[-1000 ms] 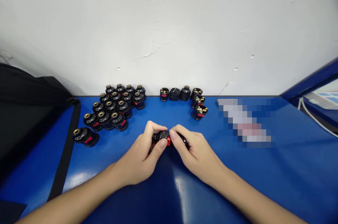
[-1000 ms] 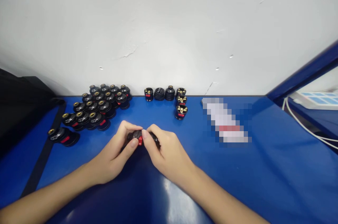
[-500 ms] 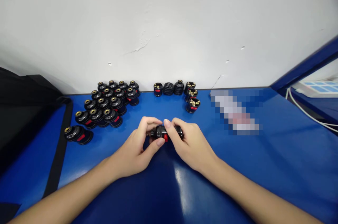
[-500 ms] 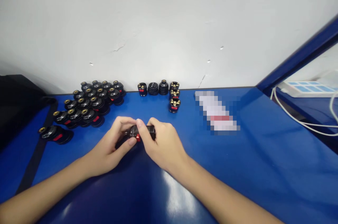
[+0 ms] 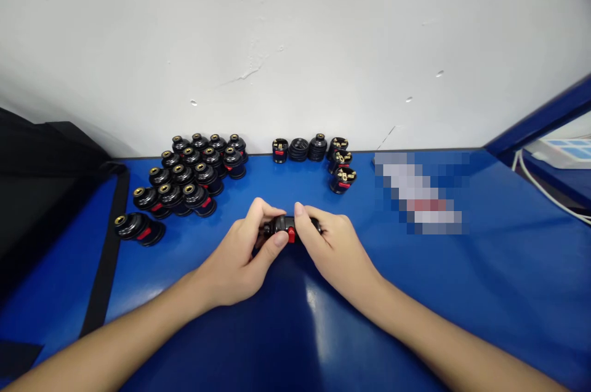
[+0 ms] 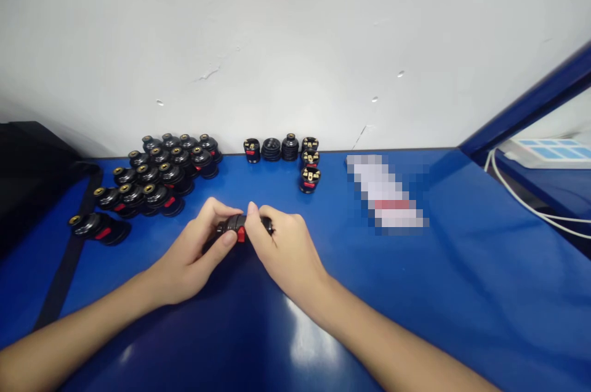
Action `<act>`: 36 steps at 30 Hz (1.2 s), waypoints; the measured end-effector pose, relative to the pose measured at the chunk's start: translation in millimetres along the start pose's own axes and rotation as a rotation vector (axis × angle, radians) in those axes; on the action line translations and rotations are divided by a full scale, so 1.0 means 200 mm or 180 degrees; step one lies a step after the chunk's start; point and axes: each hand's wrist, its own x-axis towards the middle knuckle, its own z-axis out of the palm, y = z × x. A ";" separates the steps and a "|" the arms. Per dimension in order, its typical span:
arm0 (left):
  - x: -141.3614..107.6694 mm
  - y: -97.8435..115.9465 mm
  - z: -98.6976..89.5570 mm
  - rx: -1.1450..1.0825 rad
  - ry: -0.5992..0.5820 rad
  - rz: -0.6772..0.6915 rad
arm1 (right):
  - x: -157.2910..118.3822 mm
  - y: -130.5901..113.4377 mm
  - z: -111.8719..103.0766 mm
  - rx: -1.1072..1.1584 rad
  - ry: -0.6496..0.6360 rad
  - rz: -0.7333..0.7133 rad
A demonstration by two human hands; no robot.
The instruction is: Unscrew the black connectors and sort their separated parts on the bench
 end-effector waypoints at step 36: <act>0.00 -0.05 0.05 -0.0223 0.0990 -0.0105 | 0.01 0.08 -0.03 0.0540 -0.0324 -0.1004</act>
